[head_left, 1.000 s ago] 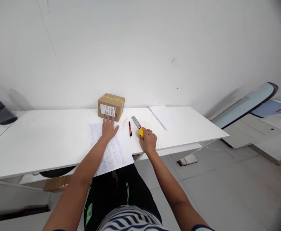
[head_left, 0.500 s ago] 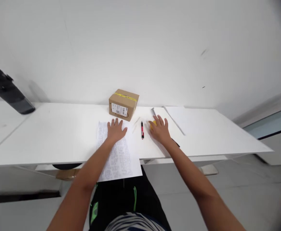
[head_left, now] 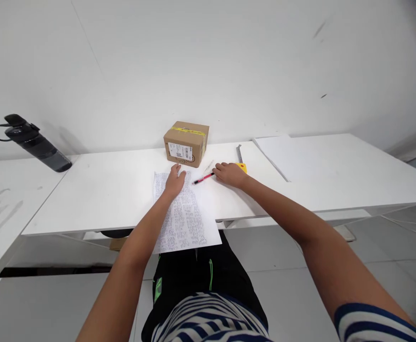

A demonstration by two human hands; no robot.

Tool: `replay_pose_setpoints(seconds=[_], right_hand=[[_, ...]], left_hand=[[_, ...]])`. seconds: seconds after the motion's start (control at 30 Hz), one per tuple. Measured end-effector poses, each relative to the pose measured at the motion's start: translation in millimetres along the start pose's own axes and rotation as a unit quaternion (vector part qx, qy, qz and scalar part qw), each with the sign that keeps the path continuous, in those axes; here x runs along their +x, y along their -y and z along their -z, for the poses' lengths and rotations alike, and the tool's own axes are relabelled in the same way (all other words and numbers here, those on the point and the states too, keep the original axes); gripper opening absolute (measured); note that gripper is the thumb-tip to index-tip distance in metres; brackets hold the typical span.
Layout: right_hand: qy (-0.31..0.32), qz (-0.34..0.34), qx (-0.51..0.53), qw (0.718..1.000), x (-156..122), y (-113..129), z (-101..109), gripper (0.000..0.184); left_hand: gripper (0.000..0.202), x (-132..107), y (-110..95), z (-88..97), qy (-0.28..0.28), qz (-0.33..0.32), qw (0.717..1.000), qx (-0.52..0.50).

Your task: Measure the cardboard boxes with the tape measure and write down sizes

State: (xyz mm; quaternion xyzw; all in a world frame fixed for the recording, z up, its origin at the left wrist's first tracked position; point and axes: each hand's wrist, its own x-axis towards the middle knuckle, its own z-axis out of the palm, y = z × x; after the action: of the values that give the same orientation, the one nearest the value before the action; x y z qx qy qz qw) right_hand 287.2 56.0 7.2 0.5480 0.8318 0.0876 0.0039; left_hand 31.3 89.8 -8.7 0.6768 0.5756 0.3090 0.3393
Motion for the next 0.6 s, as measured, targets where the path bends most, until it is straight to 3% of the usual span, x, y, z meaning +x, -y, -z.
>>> replay_pose_setpoints(seconds=[0.1,0.17,0.27,0.37,0.47,0.6], right_hand=[[-0.120,-0.116,0.112,0.980,-4,12,-6,0.027],[-0.189,-0.186,0.264,0.927,2,30,-13,0.023],[-0.182,-0.169,0.500,0.830,16,52,-22,0.018],[-0.167,-0.167,0.605,0.760,24,59,-25,0.023],[-0.168,-0.191,0.625,0.738,23,60,-25,0.026],[-0.164,-0.176,0.616,0.750,17,68,-24,0.026]], left_hand=[[0.065,-3,0,-4.4,0.022,-0.008,0.993,-0.118],[0.067,-5,1,-5.3,0.021,-0.011,0.986,-0.166],[0.059,-2,5,-5.4,0.007,-0.012,0.971,-0.238],[0.050,4,10,-5.6,0.022,-0.039,0.951,-0.306],[0.052,5,11,-5.1,0.049,-0.048,0.939,-0.338],[0.053,-1,7,-2.2,0.044,-0.043,0.947,-0.315]])
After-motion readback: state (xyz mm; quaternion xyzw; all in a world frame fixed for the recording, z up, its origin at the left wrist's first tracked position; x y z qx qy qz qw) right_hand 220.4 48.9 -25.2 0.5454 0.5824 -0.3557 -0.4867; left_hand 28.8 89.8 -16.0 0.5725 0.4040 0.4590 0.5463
